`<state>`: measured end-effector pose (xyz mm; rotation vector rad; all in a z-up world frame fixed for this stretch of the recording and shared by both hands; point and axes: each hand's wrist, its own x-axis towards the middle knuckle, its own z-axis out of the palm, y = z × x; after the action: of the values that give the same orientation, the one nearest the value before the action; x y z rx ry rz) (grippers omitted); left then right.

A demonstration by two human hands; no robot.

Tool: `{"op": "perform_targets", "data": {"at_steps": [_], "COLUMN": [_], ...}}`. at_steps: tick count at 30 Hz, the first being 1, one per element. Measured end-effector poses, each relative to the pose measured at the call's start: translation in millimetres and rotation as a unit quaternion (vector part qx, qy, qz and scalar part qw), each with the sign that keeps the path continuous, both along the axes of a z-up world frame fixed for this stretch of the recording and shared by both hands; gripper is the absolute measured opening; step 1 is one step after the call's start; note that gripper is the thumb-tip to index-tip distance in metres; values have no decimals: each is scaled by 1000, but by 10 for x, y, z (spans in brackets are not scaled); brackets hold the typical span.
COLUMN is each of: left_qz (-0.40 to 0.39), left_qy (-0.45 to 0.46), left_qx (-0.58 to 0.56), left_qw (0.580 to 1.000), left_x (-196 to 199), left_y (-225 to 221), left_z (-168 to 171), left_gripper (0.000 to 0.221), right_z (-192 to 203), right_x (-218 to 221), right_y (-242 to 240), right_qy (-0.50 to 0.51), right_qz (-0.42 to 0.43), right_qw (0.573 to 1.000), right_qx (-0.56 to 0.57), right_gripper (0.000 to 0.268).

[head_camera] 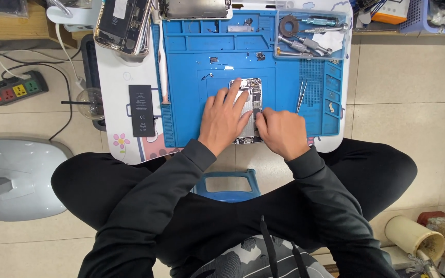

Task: Adjusting and installing a camera module and other internal components into a smartphone chassis using tweezers.

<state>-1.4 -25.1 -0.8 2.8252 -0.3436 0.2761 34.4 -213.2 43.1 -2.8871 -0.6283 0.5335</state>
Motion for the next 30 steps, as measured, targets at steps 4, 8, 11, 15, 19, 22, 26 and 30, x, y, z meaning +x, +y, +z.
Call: {"op": "perform_targets", "data": {"at_steps": [4,8,11,15,19,22,26,30], "left_qz": [1,5,5,6,9,8,7,4], "left_qy": [-15,-38,-39,-40,-36,-31,-15,-2], "left_qx": [-2,2,-8,-15,-12,-4,10,-6], "left_qw": [1000,999,999,999,999,999,1000,1000], "left_x": [9,20,11,54,66,50,46,56], "left_y": [-3,-27,-28,-3,-4,-4,-27,-11], "left_z": [-57,-133,-120,-108,-140,-130,-128,-120], "left_gripper": [46,47,44,42,44,44,42,42], "right_z": [46,-43,-90,-83,-80,-4,82,136], "right_x": [4,16,10,19,13,42,247,402], "right_y": [41,11,1,41,73,53,-228,-553], "right_qy": [-20,-4,2,-47,-75,-97,-135,-207], "right_qz": [9,-7,-22,-11,1,3,-47,-126], "right_qw": [1000,1000,999,998,997,995,987,967], "right_qx": [-8,20,24,34,18,15,68,74], "right_gripper": [43,43,45,44,44,42,31,18]}}
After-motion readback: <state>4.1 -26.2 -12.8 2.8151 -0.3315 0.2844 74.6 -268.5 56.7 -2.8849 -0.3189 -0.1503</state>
